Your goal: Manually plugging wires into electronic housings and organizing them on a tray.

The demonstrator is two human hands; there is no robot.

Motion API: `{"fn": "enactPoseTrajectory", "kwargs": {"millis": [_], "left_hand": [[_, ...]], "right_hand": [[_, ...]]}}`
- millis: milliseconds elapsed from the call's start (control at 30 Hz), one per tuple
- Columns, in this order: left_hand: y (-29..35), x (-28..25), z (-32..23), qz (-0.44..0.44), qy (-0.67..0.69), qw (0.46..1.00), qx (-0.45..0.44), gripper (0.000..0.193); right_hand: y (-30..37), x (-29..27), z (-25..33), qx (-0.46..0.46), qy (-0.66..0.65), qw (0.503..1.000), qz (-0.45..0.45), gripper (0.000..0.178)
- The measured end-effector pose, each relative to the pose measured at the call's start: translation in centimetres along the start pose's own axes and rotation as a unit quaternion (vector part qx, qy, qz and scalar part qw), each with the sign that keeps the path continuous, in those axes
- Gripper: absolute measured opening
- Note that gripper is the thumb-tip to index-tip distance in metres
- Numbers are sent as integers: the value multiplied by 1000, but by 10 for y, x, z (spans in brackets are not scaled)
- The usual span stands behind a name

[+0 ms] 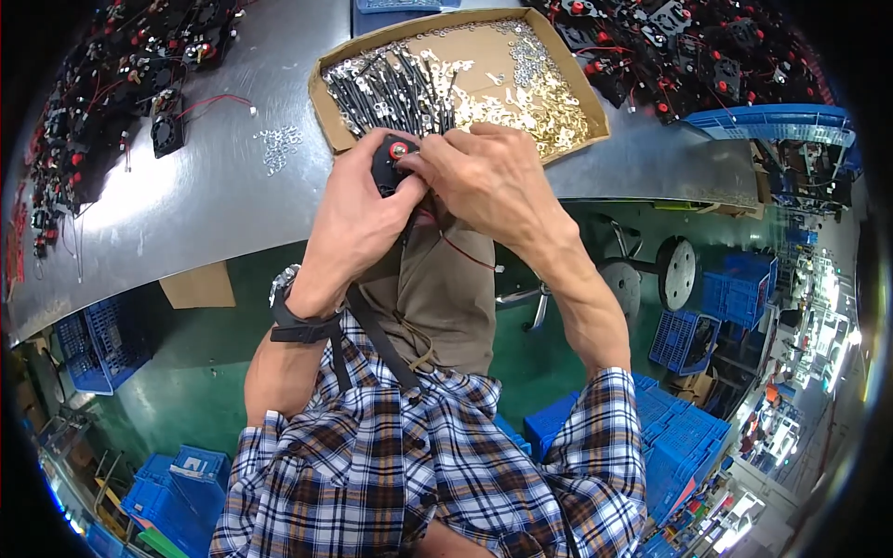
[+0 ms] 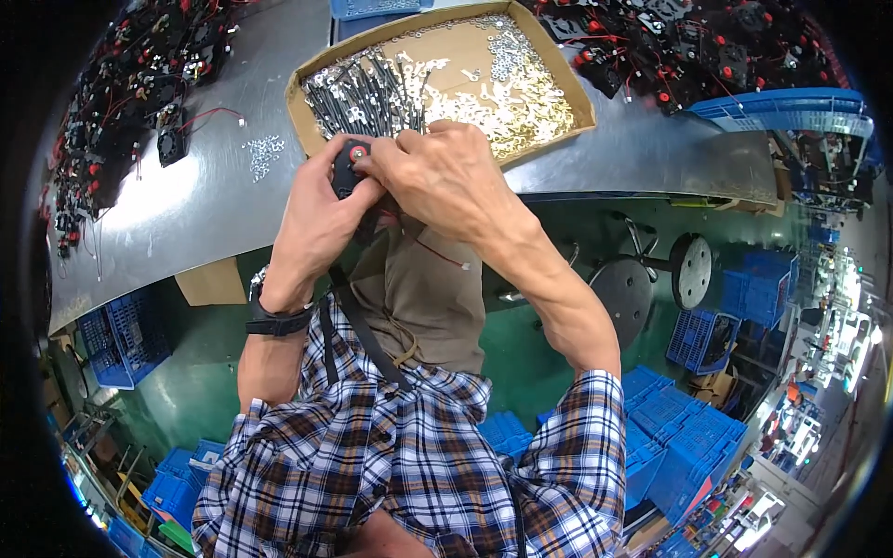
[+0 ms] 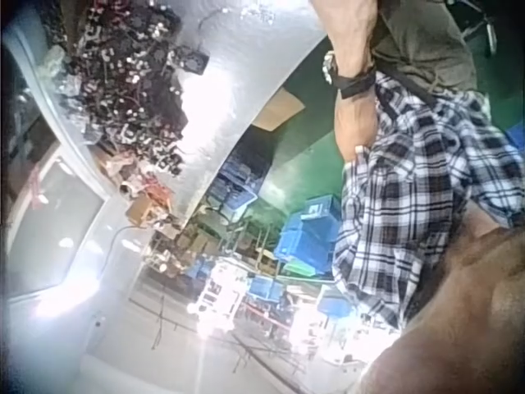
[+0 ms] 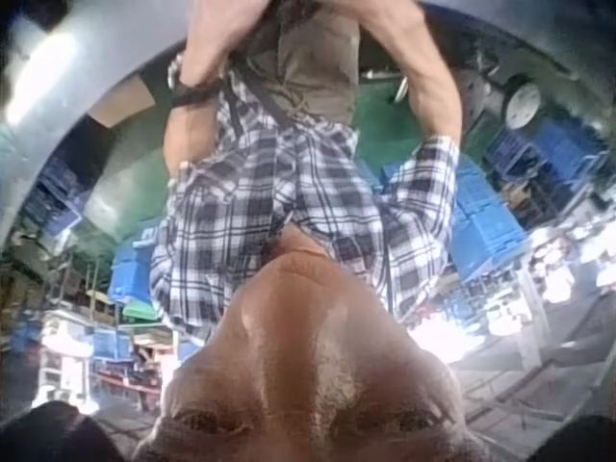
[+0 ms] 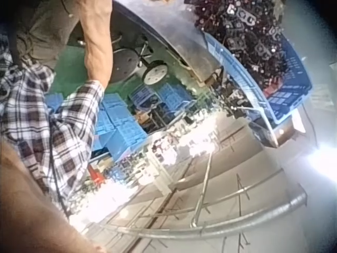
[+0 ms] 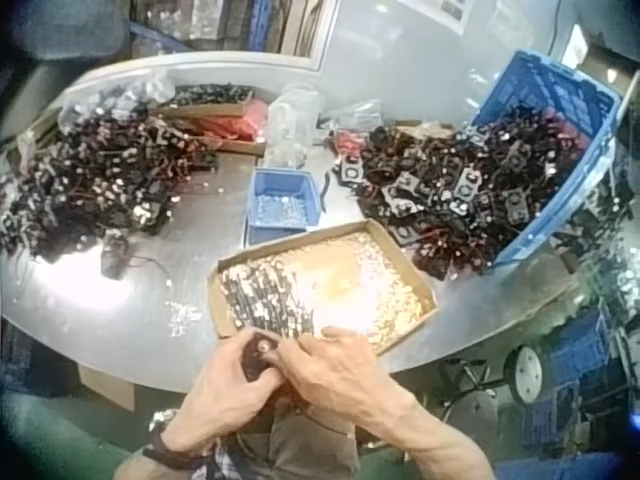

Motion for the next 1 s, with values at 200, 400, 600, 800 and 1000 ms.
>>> {"fn": "enactPoseTrajectory", "kwargs": {"millis": [200,400,600,800,1000], "left_hand": [[-2,4,1,19,-22,999,29,25],[0,2,8,17,19,1000,-12,25],[-9,2,12,30,19,999,-2,25],[-11,-4,16,39,17,998,-38,26],[-6,7,0,85,82,989,-92,28]], "right_hand": [[11,-13,-8,13,-32,998,-47,15],[6,-6,-110,177,70,981,34,22],[2,20,-142,58,94,991,69,13],[-9,34,-138,29,200,972,116,9],[-3,13,-128,92,-4,995,27,11]]}}
Point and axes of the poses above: each hand's wrist, its own y-axis away from the middle knuckle, its own x-axis out of the palm, z = x × y, the point moved 7 cm from there along -y, towards the middle knuckle, and after that the axes turned 2 degrees about z, right-handed, at the moved point
